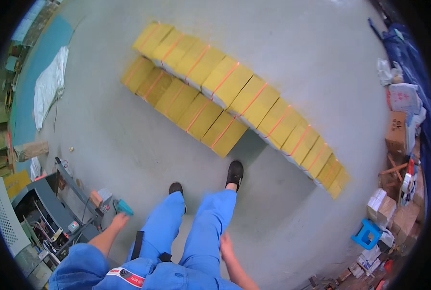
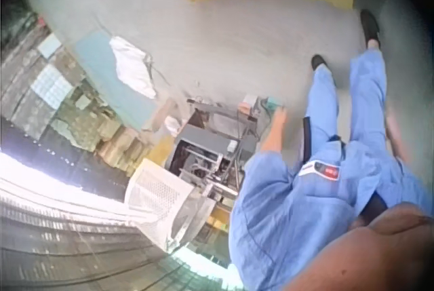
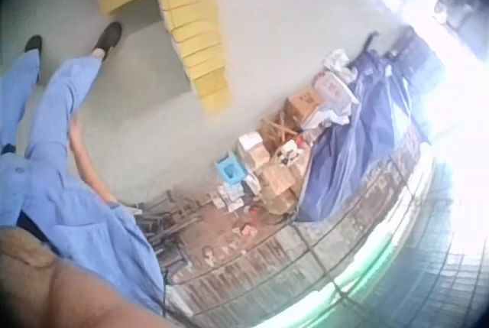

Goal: The recorder counts and packages yellow paper sheets, using scales and a banding machine.

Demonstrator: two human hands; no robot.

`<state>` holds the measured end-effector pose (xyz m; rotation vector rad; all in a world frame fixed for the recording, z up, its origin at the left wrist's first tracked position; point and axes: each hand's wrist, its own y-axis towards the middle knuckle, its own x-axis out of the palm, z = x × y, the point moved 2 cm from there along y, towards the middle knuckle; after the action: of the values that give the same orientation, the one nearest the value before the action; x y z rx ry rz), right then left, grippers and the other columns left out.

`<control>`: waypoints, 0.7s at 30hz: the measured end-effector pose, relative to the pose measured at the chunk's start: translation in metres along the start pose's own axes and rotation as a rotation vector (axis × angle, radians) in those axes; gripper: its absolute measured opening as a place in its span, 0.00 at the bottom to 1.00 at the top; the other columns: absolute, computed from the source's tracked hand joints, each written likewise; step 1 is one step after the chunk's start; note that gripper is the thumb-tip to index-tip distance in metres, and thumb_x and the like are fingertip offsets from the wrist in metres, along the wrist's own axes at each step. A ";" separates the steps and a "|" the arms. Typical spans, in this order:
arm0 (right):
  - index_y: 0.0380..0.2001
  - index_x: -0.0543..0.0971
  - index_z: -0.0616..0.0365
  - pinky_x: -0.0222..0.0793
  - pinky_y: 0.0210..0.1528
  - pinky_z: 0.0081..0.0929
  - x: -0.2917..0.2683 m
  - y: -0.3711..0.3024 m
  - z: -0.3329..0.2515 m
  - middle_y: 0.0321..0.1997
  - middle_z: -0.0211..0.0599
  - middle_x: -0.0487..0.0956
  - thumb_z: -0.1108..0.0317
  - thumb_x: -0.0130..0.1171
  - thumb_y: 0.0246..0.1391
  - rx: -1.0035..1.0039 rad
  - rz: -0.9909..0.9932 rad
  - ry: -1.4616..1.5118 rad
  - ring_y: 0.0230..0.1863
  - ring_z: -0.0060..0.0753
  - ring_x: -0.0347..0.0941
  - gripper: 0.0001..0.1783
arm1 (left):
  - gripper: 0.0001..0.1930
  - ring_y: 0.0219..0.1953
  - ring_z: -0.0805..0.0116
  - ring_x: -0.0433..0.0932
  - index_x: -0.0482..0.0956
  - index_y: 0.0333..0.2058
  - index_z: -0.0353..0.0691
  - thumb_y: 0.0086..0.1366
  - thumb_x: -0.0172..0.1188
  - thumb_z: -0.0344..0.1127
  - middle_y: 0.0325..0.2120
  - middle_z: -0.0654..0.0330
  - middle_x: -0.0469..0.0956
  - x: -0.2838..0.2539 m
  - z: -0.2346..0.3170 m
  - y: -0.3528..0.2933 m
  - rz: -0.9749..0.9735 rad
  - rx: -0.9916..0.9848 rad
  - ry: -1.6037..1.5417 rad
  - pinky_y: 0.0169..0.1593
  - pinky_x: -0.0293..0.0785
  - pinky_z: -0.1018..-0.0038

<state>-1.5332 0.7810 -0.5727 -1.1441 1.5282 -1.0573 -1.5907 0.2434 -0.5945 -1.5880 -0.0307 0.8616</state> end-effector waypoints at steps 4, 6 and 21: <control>0.56 0.74 0.63 0.66 0.58 0.35 -0.006 -0.073 0.017 0.56 0.47 0.77 0.51 0.47 0.64 0.066 -0.165 0.099 0.56 0.40 0.72 0.29 | 0.19 0.34 0.52 0.81 0.81 0.34 0.31 0.62 0.57 0.45 0.31 0.45 0.81 0.023 -0.104 -0.149 -0.124 -0.328 -0.275 0.38 0.75 0.55; 0.57 0.74 0.63 0.66 0.59 0.33 -0.002 -0.100 -0.007 0.58 0.45 0.77 0.49 0.47 0.63 -0.011 -0.224 0.052 0.58 0.38 0.71 0.30 | 0.19 0.31 0.60 0.82 0.81 0.37 0.33 0.63 0.57 0.46 0.30 0.51 0.82 0.046 -0.121 -0.208 -0.222 -0.307 -0.426 0.36 0.78 0.61; 0.56 0.73 0.66 0.69 0.58 0.32 0.278 -0.103 -0.125 0.52 0.50 0.79 0.65 0.54 0.61 -0.819 -1.405 -2.062 0.53 0.39 0.76 0.22 | 0.18 0.44 0.57 0.80 0.78 0.41 0.36 0.64 0.53 0.47 0.37 0.50 0.80 0.396 0.085 -0.480 0.663 -0.328 -1.274 0.46 0.75 0.64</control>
<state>-1.6760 0.5025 -0.4958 -2.4958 -0.8351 0.5293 -1.1375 0.6183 -0.3736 -1.0717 -0.5946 2.3705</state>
